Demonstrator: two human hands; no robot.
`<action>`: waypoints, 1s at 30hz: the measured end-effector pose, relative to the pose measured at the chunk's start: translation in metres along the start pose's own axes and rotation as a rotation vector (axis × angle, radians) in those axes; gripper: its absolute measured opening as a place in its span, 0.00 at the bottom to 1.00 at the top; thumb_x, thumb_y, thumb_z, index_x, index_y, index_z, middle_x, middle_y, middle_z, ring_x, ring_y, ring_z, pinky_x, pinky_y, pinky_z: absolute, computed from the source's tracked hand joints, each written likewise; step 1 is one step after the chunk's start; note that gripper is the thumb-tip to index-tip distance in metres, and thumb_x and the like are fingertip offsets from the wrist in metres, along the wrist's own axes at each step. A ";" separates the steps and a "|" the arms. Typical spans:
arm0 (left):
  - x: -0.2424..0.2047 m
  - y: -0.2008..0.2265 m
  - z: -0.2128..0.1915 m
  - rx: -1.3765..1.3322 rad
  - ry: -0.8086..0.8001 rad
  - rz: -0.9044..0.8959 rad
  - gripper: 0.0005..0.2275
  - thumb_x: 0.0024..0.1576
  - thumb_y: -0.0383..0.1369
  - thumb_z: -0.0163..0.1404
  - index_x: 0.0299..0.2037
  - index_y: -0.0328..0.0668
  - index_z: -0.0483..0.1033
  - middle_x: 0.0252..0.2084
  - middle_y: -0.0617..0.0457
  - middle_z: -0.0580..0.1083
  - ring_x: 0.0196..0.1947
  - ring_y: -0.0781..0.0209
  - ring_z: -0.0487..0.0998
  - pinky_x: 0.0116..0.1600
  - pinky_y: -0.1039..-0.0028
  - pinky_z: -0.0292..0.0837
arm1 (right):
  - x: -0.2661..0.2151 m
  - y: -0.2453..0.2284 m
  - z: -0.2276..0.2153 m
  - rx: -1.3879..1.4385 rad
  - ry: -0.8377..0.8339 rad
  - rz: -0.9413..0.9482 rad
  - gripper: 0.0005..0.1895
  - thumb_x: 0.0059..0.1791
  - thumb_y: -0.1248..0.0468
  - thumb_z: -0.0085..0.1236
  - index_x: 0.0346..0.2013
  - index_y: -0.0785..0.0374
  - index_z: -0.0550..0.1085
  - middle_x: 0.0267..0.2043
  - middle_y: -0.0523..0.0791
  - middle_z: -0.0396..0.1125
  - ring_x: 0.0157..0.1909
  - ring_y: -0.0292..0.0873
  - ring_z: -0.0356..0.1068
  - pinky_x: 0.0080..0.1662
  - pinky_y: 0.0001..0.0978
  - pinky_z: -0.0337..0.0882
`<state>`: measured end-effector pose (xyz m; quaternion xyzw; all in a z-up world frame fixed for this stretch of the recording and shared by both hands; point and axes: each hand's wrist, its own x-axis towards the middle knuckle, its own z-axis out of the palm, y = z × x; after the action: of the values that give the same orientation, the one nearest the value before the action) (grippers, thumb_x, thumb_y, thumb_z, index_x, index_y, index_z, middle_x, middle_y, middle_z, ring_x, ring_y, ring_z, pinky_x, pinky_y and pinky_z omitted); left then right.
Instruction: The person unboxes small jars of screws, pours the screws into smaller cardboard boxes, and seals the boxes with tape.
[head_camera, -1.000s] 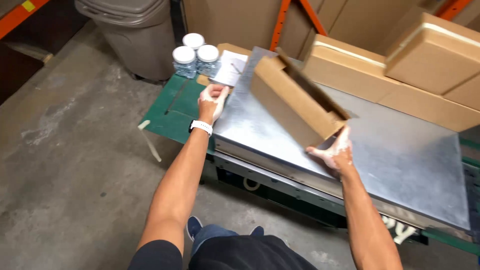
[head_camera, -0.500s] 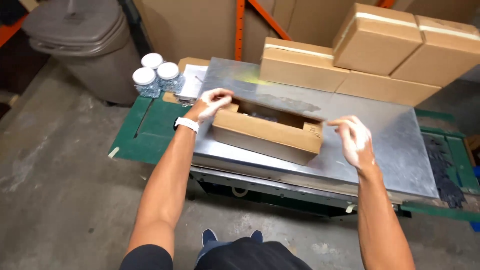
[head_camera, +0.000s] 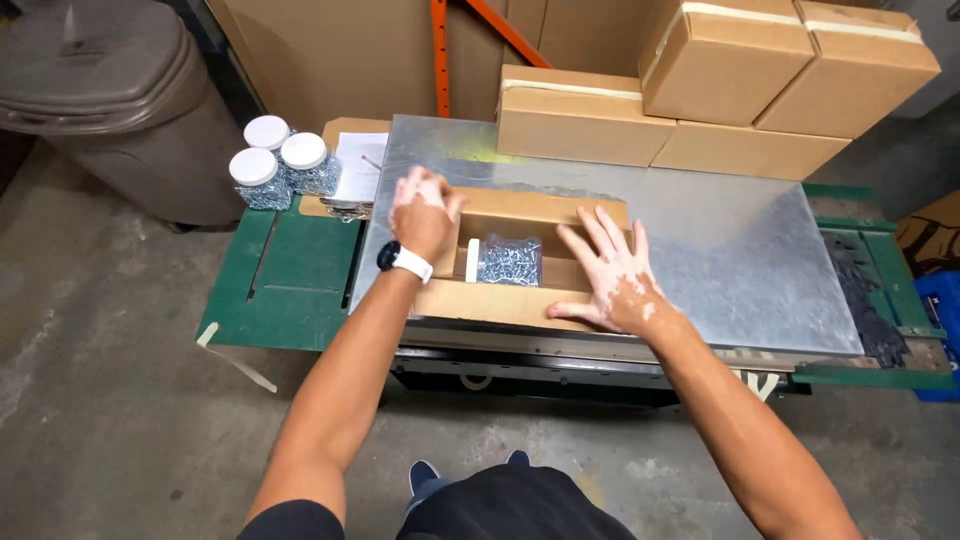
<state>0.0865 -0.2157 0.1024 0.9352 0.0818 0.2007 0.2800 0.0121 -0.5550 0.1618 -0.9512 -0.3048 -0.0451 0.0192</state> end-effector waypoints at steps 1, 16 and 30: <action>-0.017 0.028 -0.033 0.074 -0.166 0.012 0.23 0.60 0.60 0.59 0.51 0.52 0.81 0.60 0.51 0.73 0.66 0.43 0.76 0.71 0.51 0.70 | 0.008 0.000 -0.009 0.028 -0.049 0.022 0.70 0.39 0.14 0.58 0.87 0.41 0.50 0.88 0.49 0.48 0.88 0.56 0.44 0.77 0.76 0.49; -0.043 -0.073 -0.067 -0.699 -0.525 -0.001 0.23 0.71 0.33 0.49 0.78 0.62 0.72 0.82 0.40 0.61 0.60 0.47 0.64 0.65 0.60 0.67 | 0.049 -0.009 -0.016 0.057 -0.338 0.140 0.79 0.25 0.16 0.70 0.84 0.41 0.53 0.69 0.40 0.61 0.74 0.44 0.62 0.69 0.52 0.60; -0.034 0.095 -0.056 0.397 -0.839 -0.068 0.66 0.39 0.90 0.35 0.71 0.35 0.76 0.72 0.34 0.76 0.75 0.35 0.74 0.77 0.46 0.67 | 0.043 -0.006 -0.014 0.111 -0.274 0.112 0.76 0.29 0.18 0.70 0.83 0.44 0.53 0.71 0.42 0.60 0.76 0.45 0.58 0.73 0.51 0.55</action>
<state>0.0358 -0.2757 0.1866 0.9679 0.0290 -0.2238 0.1106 0.0420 -0.5262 0.1799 -0.9614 -0.2529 0.1033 0.0327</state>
